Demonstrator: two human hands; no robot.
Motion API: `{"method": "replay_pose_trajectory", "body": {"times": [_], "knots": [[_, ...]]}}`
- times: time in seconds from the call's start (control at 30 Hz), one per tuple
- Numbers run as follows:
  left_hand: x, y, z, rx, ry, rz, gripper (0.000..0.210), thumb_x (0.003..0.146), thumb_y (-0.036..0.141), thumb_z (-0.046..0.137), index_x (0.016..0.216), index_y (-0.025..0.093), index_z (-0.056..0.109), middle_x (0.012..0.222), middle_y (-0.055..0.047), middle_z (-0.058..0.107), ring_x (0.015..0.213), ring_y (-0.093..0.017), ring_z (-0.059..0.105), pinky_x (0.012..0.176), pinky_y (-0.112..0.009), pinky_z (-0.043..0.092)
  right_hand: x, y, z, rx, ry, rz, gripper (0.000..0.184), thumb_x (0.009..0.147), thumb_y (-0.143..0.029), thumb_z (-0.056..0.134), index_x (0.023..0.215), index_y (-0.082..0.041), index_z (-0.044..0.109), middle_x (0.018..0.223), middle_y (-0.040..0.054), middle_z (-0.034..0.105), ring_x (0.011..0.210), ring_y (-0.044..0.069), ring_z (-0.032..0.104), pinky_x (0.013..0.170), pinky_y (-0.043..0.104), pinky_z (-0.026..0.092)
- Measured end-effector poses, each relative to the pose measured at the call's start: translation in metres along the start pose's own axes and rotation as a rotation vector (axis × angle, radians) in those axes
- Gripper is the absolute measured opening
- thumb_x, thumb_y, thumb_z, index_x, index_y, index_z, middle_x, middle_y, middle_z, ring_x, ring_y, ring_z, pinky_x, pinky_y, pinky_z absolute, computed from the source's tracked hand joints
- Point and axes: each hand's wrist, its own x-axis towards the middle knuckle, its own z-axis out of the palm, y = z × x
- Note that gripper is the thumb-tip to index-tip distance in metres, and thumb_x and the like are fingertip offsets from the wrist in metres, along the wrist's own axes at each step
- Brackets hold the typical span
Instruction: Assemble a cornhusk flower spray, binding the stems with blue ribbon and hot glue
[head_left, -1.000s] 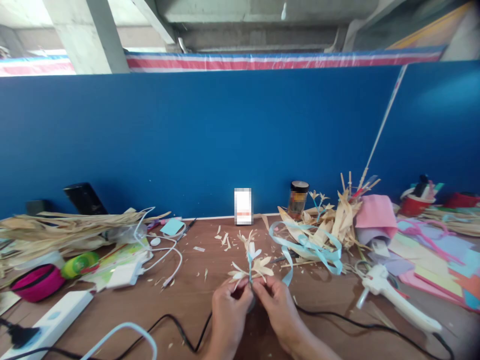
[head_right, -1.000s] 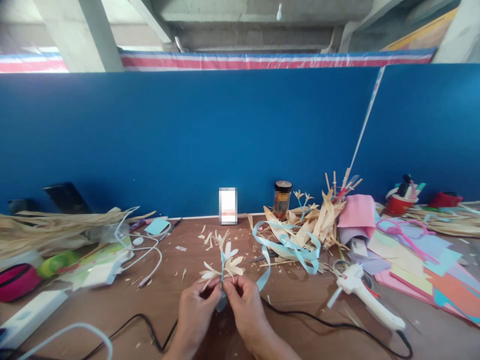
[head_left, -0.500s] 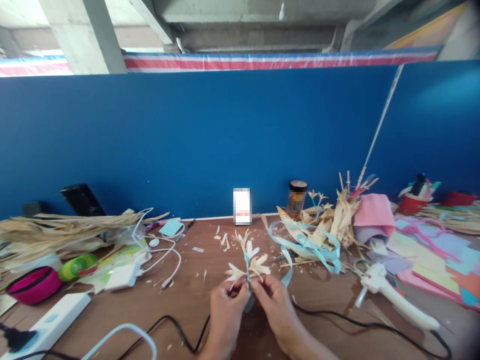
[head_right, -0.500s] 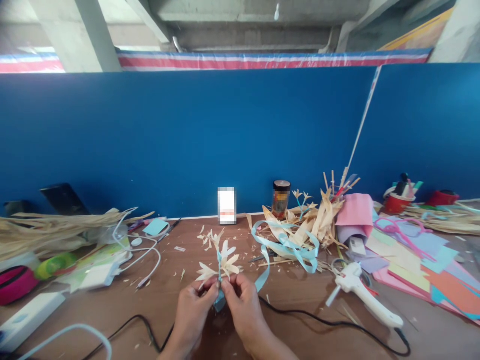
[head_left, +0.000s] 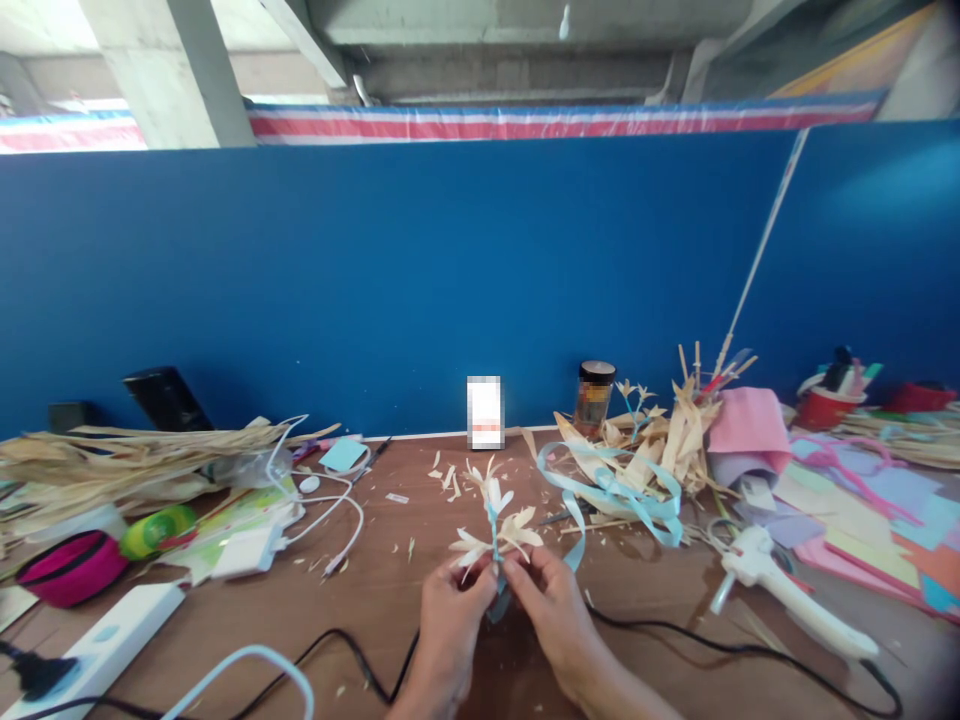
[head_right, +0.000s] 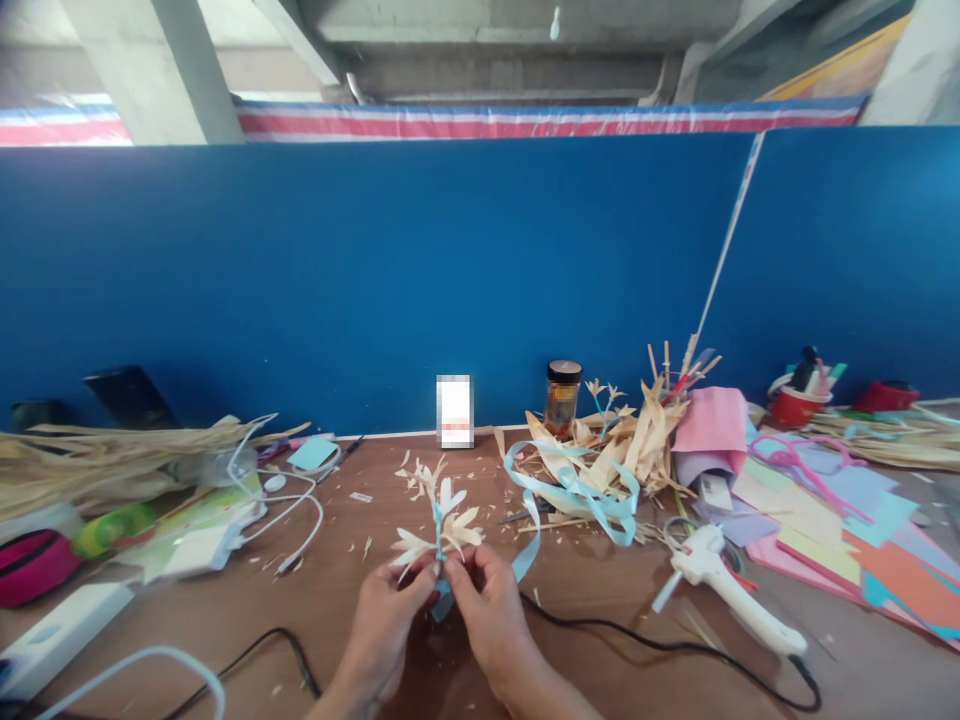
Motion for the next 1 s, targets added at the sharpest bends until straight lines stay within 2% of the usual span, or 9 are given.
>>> {"method": "replay_pose_trajectory", "body": {"times": [0.23,0.5,0.67,0.87,1.0], "knots": [[0.0016,-0.0007,-0.0008,0.003,0.013,-0.006,0.024,0.060,0.029,0.070,0.074,0.010,0.069,0.060,-0.003,0.062,0.056,-0.012,0.053,0.052,-0.021,0.042,0.0006,-0.0030,0.0006,0.020,-0.014,-0.007,0.024,0.072,-0.039,0.061,0.073,-0.015,0.058,0.065,0.0001,0.058,0.059,0.013,0.050,0.056,0.023,0.040],[0.0010,-0.0005,0.0000,-0.128,0.015,-0.084,0.024,0.057,0.031,0.074,0.067,0.011,0.066,0.057,-0.001,0.059,0.053,-0.010,0.051,0.051,-0.020,0.042,-0.0001,-0.0048,0.0014,0.069,-0.049,-0.028,0.024,0.075,-0.040,0.057,0.073,-0.016,0.057,0.065,0.0001,0.058,0.058,0.013,0.051,0.056,0.023,0.040],[0.0009,-0.0022,-0.0016,-0.159,-0.032,-0.095,0.022,0.058,0.029,0.073,0.070,0.012,0.068,0.061,-0.002,0.060,0.055,-0.009,0.052,0.054,-0.020,0.043,0.0007,-0.0030,0.0004,0.041,-0.039,-0.030,0.025,0.076,-0.041,0.057,0.072,-0.016,0.056,0.065,-0.0004,0.059,0.058,0.012,0.051,0.056,0.023,0.040],[0.0015,-0.0040,-0.0013,-0.159,0.012,-0.117,0.027,0.052,0.031,0.076,0.069,0.010,0.069,0.060,-0.003,0.062,0.055,-0.010,0.052,0.053,-0.019,0.042,0.0012,0.0024,-0.0012,0.004,-0.041,-0.038,0.022,0.077,-0.037,0.057,0.075,-0.015,0.055,0.066,0.0008,0.058,0.059,0.012,0.051,0.057,0.023,0.040],[0.0013,-0.0032,-0.0011,-0.166,-0.006,-0.118,0.028,0.052,0.030,0.076,0.072,0.011,0.070,0.060,-0.003,0.062,0.055,-0.010,0.052,0.053,-0.019,0.041,0.0019,0.0033,-0.0007,0.009,-0.037,-0.037,0.021,0.077,-0.035,0.057,0.075,-0.014,0.055,0.066,0.0009,0.057,0.059,0.012,0.051,0.057,0.023,0.040]]}}
